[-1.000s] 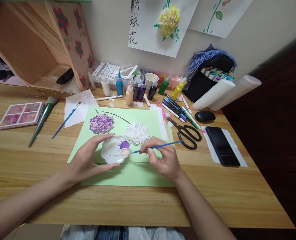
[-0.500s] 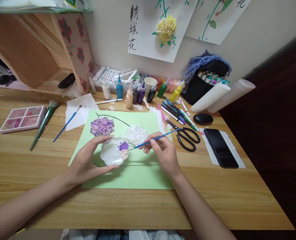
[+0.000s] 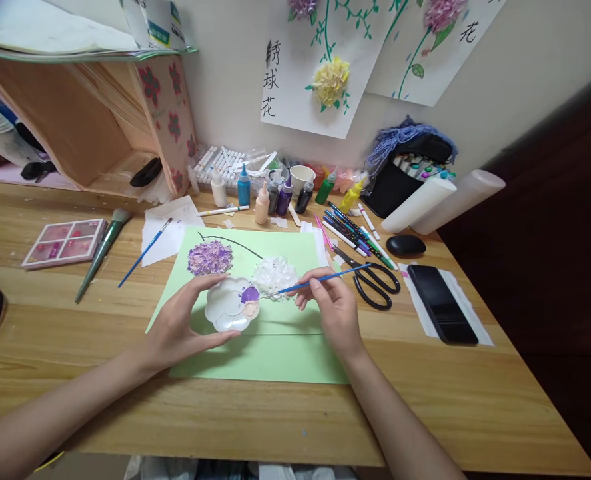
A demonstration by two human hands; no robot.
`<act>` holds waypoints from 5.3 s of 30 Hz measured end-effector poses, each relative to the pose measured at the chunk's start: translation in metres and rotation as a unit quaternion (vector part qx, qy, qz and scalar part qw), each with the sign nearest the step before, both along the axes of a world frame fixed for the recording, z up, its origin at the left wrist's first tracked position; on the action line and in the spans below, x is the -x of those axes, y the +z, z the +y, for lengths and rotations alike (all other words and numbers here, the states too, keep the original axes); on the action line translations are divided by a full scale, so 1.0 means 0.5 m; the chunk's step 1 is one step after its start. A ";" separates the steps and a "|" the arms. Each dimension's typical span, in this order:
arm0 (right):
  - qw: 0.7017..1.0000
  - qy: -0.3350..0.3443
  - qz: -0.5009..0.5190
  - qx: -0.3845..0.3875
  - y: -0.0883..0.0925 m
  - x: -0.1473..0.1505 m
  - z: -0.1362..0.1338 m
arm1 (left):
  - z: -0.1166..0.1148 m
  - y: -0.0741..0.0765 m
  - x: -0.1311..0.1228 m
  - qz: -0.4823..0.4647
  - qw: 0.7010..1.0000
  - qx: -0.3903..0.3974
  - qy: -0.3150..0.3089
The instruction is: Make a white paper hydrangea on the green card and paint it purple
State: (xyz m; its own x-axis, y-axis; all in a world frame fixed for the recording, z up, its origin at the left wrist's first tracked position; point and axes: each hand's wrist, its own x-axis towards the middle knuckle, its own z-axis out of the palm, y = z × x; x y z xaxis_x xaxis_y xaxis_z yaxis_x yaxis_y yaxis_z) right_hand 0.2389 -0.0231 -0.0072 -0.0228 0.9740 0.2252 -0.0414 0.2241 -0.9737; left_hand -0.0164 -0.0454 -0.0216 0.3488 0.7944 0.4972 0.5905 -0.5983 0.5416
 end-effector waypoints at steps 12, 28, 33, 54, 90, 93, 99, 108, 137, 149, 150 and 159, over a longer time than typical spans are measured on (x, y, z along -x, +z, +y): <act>0.999 0.049 0.003 0.011 -0.002 -0.006 0.005 | 0.001 0.001 0.000 -0.007 1.000 0.011 0.015; 0.999 0.036 0.004 -0.040 0.002 -0.008 -0.002 | 0.005 0.001 0.001 -0.014 0.999 0.012 0.030; 0.995 0.092 0.003 -0.027 -0.002 -0.006 -0.003 | 0.005 0.002 0.002 -0.013 0.999 0.016 0.035; 0.995 0.068 -0.049 -0.044 -0.002 -0.024 0.004 | 0.006 0.008 0.005 -0.024 0.999 0.020 0.034; 0.970 0.091 -0.178 -0.136 0.013 -0.006 -0.021 | 0.013 -0.003 0.013 -0.008 0.999 0.024 0.047; 0.980 0.078 -0.142 -0.118 0.014 -0.011 -0.016 | 0.015 -0.004 0.015 -0.005 0.998 0.027 0.047; 0.993 -0.078 -0.038 -0.079 0.012 -0.042 0.018 | 0.013 -0.007 0.016 0.001 0.999 0.027 0.043; 0.973 0.001 -0.228 -0.030 -0.015 -0.049 0.036 | 0.016 -0.012 0.007 0.011 0.997 0.066 0.027; 0.993 -0.030 -0.114 0.000 -0.025 -0.061 0.063 | 0.015 -0.010 0.009 0.012 0.997 0.070 0.021; 0.997 -0.061 -0.035 0.016 -0.020 -0.062 0.059 | 0.020 -0.010 0.005 0.014 0.998 0.051 0.020; 0.998 -0.057 -0.007 0.015 -0.016 -0.057 0.054 | 0.020 -0.011 0.004 0.013 0.998 0.053 0.020; 0.998 0.056 0.023 0.027 -0.004 -0.005 0.007 | 0.022 -0.009 0.003 -0.004 0.999 0.040 0.033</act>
